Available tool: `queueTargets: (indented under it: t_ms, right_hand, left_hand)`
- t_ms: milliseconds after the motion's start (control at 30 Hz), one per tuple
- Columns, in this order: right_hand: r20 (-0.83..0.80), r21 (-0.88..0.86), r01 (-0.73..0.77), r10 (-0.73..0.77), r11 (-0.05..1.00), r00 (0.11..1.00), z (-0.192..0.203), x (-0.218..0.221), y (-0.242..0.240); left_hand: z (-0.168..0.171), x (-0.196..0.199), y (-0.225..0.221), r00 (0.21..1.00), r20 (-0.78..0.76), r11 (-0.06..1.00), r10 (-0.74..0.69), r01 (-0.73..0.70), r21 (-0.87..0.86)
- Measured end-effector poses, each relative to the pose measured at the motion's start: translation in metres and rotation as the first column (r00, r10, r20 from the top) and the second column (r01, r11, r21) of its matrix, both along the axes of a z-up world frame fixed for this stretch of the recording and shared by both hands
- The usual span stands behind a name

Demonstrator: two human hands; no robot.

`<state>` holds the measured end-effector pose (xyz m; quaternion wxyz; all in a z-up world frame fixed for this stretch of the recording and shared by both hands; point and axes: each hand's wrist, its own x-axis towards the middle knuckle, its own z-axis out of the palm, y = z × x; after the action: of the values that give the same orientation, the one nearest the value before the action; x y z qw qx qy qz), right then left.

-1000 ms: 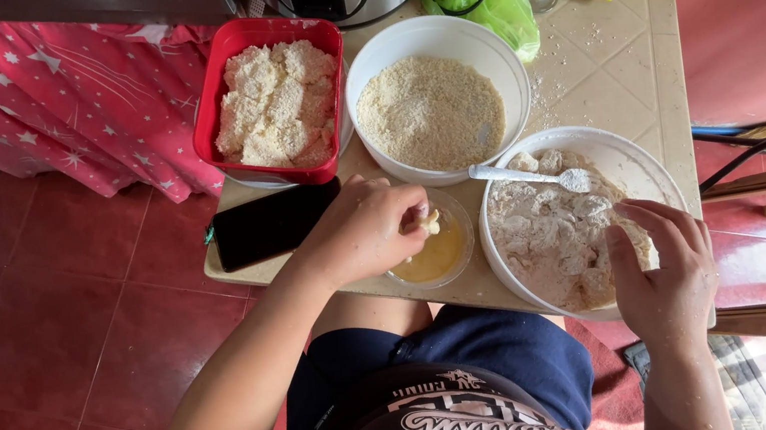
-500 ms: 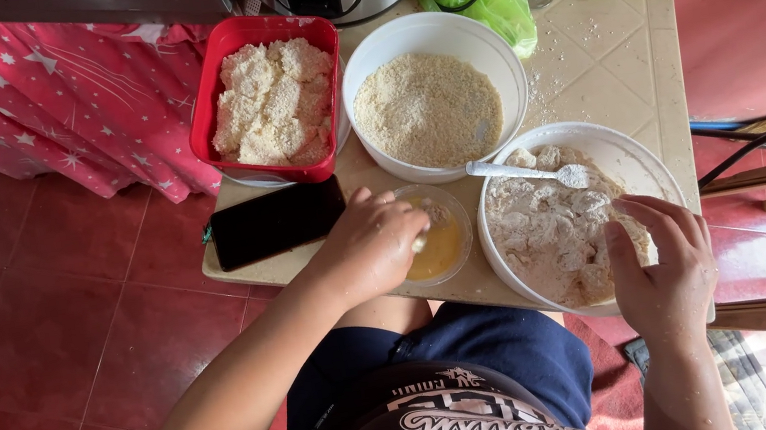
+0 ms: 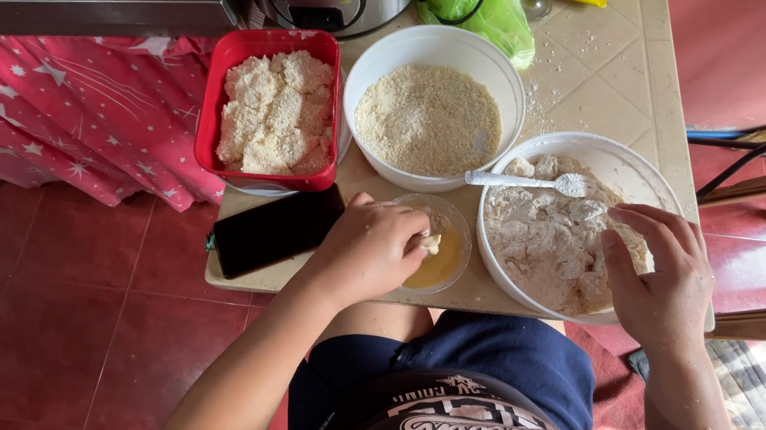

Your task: The person is breading pieces of food by dipping them in a bowl of egg wash and then coating them in a bowl of flour before placing them in a storage container.

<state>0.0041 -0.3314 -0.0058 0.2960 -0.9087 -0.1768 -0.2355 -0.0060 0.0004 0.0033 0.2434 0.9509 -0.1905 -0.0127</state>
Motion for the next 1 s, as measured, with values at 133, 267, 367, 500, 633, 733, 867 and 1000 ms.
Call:
queueTargets:
  t_ms: [133, 267, 367, 500, 633, 733, 867, 1000]
  right_hand:
    - [0.008, 0.001, -0.005, 0.005, 1.000, 1.000, -0.001, 0.002, 0.000]
    - [0.011, -0.003, -0.009, 0.009, 1.000, 1.000, -0.002, 0.001, -0.001]
    - [0.010, 0.003, -0.004, 0.004, 1.000, 1.000, -0.003, 0.001, -0.002]
    - [0.021, 0.006, -0.009, 0.009, 1.000, 1.000, -0.002, 0.001, -0.001]
    - [0.024, 0.014, -0.014, 0.014, 1.000, 1.000, -0.001, 0.001, -0.001]
    - [0.024, 0.009, -0.010, 0.010, 1.000, 1.000, 0.000, 0.000, 0.000]
    - [0.026, 0.019, -0.002, 0.002, 1.000, 1.000, 0.001, 0.000, 0.001]
    - [0.012, 0.024, 0.001, -0.002, 1.000, 1.000, 0.003, -0.001, 0.002]
  left_hand:
    - [0.010, -0.001, 0.005, 0.996, 0.085, 0.970, 0.003, 0.018, -0.241]
    - [0.012, 0.000, 0.006, 0.995, 0.100, 0.928, 0.008, 0.030, -0.371]
    - [0.006, 0.001, 0.005, 0.998, 0.049, 0.935, 0.046, -0.026, -0.354]
    - [-0.016, 0.004, 0.005, 0.995, 0.014, 0.941, 0.095, -0.086, -0.327]
    - [-0.003, 0.001, 0.004, 0.991, -0.051, 0.905, 0.126, -0.136, -0.404]
    - [-0.009, 0.001, 0.004, 0.992, -0.041, 0.915, 0.117, -0.124, -0.384]
    - [-0.008, 0.000, 0.002, 0.992, -0.050, 0.927, 0.118, -0.128, -0.352]
    - [0.027, -0.004, -0.001, 0.956, -0.280, 0.810, 0.088, -0.232, -0.538]
